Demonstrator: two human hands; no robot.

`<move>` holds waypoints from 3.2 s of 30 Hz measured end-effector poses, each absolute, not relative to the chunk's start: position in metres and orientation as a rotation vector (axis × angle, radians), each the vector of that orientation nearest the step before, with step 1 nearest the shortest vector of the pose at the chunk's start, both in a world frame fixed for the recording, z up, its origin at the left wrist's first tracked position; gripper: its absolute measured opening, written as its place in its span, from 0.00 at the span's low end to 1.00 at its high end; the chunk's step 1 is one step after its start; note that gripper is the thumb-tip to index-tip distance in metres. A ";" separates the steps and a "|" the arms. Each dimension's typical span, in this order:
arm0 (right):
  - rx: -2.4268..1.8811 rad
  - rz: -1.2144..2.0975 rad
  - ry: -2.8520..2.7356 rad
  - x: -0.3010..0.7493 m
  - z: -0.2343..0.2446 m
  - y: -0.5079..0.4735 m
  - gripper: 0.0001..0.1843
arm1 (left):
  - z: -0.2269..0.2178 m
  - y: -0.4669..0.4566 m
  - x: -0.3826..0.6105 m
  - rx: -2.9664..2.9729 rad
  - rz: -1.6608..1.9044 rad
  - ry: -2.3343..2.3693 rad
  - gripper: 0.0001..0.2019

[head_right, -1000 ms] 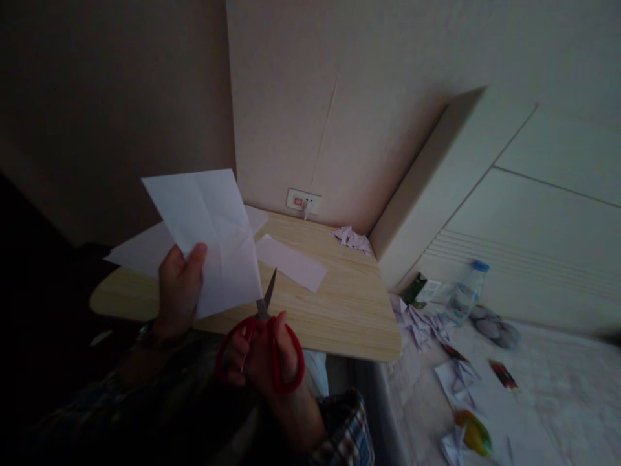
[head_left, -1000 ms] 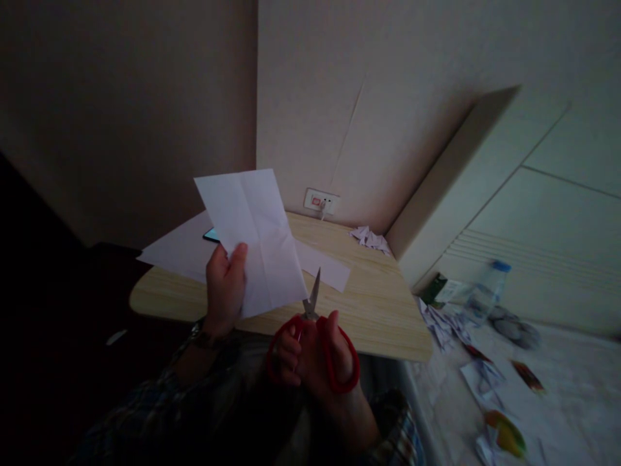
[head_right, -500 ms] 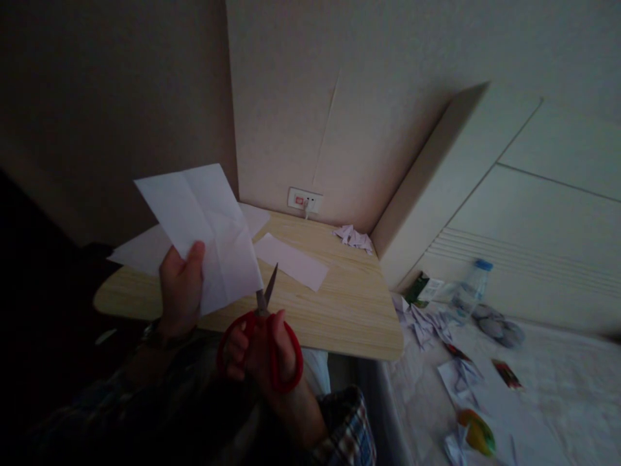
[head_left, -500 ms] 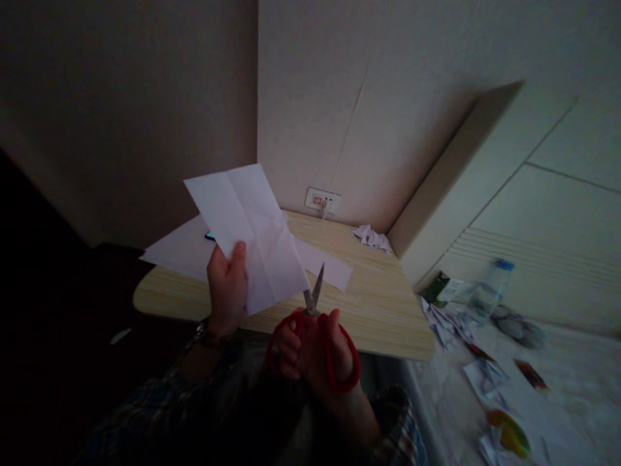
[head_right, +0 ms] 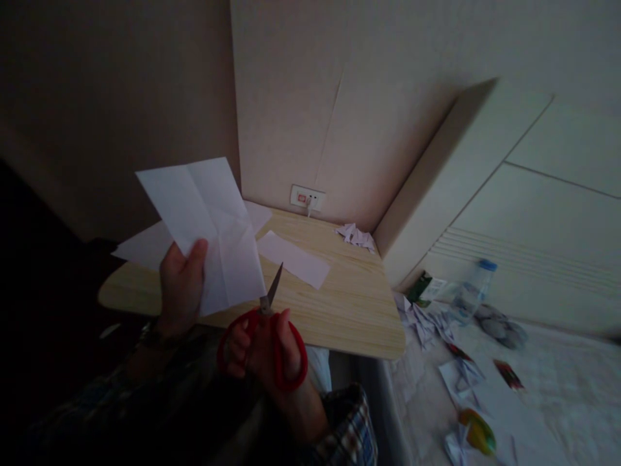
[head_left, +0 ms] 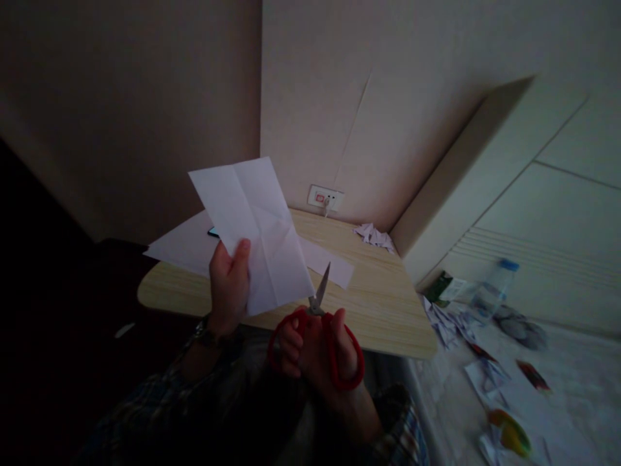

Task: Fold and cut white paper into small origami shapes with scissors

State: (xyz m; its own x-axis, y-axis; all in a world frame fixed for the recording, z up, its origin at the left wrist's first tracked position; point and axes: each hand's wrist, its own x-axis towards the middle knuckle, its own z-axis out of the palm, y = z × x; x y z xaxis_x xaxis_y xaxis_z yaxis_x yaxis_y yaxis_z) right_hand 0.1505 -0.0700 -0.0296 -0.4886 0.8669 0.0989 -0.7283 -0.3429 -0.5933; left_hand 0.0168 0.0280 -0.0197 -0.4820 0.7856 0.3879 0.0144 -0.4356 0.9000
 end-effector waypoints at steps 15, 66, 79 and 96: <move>-0.396 1.847 -0.783 0.142 -0.028 -0.078 0.33 | -0.013 0.029 0.014 1.207 2.063 1.230 0.10; -0.374 1.891 -0.806 0.143 -0.023 -0.075 0.32 | -0.002 0.025 0.009 1.180 1.898 1.063 0.10; -0.373 1.901 -0.806 0.139 -0.006 -0.078 0.33 | 0.014 0.032 -0.008 1.079 2.137 1.124 0.07; -0.429 1.908 -0.930 0.146 -0.029 -0.088 0.33 | 0.002 0.024 -0.012 0.920 1.979 1.175 0.09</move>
